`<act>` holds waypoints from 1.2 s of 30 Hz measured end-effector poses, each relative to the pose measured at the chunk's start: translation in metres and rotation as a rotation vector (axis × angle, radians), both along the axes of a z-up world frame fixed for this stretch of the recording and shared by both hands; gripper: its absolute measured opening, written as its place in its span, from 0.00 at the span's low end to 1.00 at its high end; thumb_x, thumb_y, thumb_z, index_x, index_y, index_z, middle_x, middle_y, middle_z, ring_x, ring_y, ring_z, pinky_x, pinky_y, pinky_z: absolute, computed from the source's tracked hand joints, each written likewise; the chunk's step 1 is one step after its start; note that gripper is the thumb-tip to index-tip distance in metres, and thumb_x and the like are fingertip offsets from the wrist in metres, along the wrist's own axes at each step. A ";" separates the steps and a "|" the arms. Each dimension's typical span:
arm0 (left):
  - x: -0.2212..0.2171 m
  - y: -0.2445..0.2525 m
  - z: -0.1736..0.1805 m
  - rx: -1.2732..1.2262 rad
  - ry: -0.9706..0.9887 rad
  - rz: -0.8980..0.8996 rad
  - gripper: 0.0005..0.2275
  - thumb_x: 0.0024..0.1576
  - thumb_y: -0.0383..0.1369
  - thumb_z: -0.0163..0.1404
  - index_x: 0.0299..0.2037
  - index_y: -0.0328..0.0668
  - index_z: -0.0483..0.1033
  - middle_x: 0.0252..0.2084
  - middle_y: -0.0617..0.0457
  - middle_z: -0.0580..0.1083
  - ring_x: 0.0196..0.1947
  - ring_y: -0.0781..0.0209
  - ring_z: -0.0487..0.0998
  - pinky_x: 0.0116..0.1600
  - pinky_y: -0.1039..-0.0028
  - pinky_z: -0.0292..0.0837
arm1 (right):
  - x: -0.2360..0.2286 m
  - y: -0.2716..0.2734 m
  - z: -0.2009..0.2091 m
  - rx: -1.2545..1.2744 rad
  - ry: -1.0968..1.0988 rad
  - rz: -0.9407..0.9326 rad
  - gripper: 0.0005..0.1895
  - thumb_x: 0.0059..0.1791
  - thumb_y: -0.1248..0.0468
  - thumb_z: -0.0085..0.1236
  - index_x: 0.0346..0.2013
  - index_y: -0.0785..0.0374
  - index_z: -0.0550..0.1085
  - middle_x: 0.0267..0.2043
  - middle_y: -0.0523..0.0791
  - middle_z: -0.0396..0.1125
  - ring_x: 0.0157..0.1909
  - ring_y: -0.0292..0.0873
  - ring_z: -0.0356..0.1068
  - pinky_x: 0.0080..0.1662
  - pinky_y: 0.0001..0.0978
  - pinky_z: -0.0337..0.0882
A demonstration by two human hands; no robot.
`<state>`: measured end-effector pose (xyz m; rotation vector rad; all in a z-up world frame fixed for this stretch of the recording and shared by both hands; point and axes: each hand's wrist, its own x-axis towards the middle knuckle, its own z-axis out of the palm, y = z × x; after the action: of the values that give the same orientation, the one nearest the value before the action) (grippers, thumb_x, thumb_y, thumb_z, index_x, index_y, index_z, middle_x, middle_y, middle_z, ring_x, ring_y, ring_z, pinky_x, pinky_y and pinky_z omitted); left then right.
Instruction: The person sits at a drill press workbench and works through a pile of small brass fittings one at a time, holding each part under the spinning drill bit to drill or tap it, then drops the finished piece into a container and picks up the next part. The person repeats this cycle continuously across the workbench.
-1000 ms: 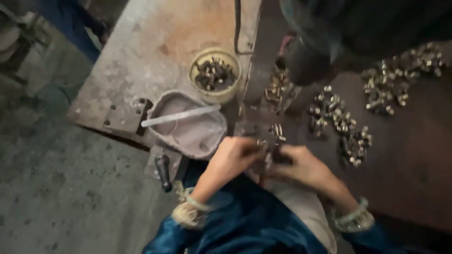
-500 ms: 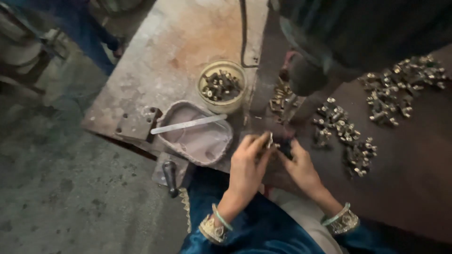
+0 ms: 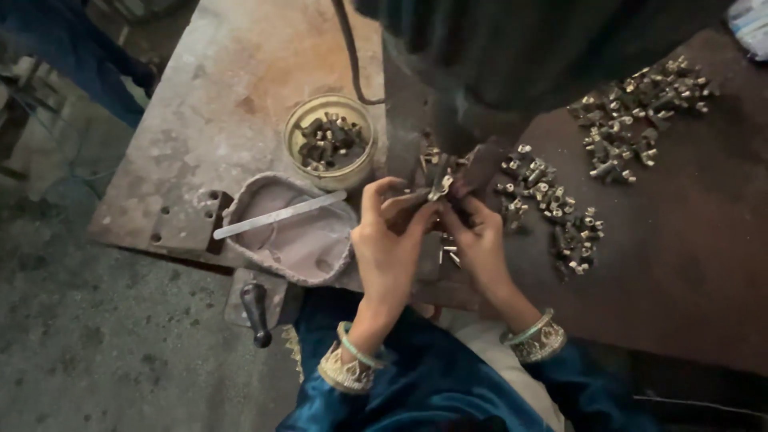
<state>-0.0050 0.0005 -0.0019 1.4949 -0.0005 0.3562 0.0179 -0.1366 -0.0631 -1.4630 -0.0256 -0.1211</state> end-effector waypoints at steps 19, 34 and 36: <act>0.037 -0.144 -0.159 1.032 -0.329 -0.030 0.16 0.55 0.29 0.51 0.55 0.44 0.74 0.53 0.42 0.74 0.58 0.45 0.75 0.61 0.58 0.74 | 0.021 -0.022 0.008 0.086 0.095 0.285 0.19 0.49 0.56 0.64 0.52 0.58 0.77 0.42 0.40 0.77 0.48 0.39 0.72 0.50 0.31 0.72; 0.073 -0.150 -0.167 1.150 -0.342 -0.240 0.31 0.48 0.38 0.58 0.63 0.36 0.66 0.65 0.34 0.64 0.59 0.37 0.69 0.61 0.54 0.67 | -0.005 0.004 0.062 -0.947 0.220 -0.280 0.25 0.38 0.29 0.60 0.44 0.30 0.83 0.58 0.49 0.58 0.65 0.55 0.52 0.56 0.56 0.61; 0.061 -0.144 -0.133 1.059 -0.199 -0.317 0.32 0.45 0.37 0.61 0.63 0.41 0.67 0.64 0.39 0.65 0.60 0.38 0.70 0.62 0.54 0.67 | -0.007 0.003 0.063 -1.062 0.074 -0.277 0.20 0.43 0.39 0.69 0.45 0.39 0.86 0.56 0.52 0.63 0.61 0.60 0.55 0.52 0.64 0.58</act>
<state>0.0561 -0.1431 -0.1347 2.4447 -0.6668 0.2443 0.0110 -0.1336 0.0000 -2.5279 0.2040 -0.3081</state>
